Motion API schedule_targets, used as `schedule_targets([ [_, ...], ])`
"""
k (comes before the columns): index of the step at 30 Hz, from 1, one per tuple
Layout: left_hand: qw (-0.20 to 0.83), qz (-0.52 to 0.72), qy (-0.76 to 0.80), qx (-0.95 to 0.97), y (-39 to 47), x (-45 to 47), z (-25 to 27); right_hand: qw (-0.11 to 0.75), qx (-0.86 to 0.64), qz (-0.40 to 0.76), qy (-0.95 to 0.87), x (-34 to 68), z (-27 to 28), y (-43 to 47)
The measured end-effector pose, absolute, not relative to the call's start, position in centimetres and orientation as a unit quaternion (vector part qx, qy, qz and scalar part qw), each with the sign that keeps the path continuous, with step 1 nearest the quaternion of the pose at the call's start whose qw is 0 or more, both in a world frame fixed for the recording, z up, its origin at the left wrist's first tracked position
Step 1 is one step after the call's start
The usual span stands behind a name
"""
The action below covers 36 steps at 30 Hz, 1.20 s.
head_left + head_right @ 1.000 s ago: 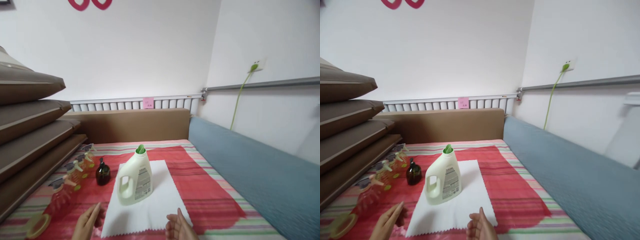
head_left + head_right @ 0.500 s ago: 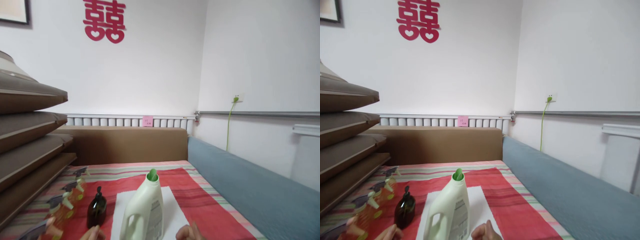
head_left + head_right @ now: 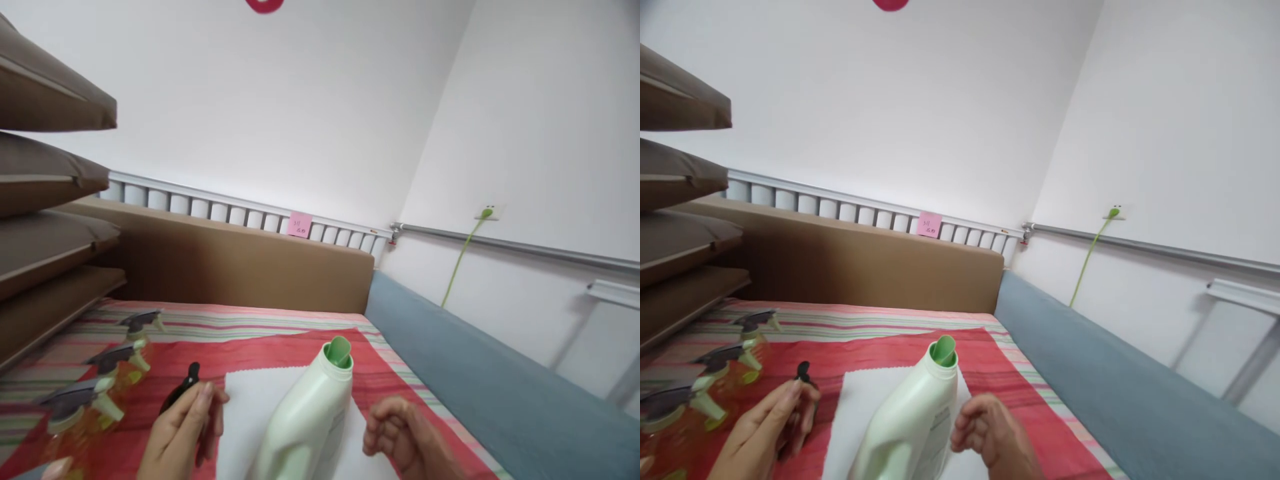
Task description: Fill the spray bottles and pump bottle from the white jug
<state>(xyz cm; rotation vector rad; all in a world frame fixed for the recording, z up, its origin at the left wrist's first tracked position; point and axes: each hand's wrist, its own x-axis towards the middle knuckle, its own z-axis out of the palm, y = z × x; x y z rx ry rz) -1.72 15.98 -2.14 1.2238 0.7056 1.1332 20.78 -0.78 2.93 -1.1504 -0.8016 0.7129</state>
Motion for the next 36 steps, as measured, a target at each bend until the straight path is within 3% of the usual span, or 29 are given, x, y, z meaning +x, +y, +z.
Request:
schedule_targets([
  [4,0.642,0.44,0.297,0.554,15.7,-1.1,-2.4,0.716,-0.51,0.365,-0.306,18.9,2.7,-0.4],
  [9,0.601,0.42,0.312,0.604,15.2,-1.3,-1.8,0.702,-0.569,0.302,-0.303,18.9,2.8,-0.3],
  [18,0.525,0.388,0.335,0.679,14.9,-2.7,-1.2,0.554,-0.67,0.309,-0.384,18.0,1.5,-0.2],
  [22,0.544,0.377,0.327,0.675,13.7,-2.1,-1.1,0.508,-0.683,0.4,-0.339,17.3,0.3,-0.3],
  [29,0.524,0.374,0.302,0.703,13.2,-1.0,-1.7,0.55,-0.626,0.44,-0.334,17.5,-0.3,0.1],
  [36,0.533,0.391,0.274,0.699,13.4,-0.4,-1.4,0.574,-0.641,0.359,-0.362,18.2,0.5,-0.1],
])
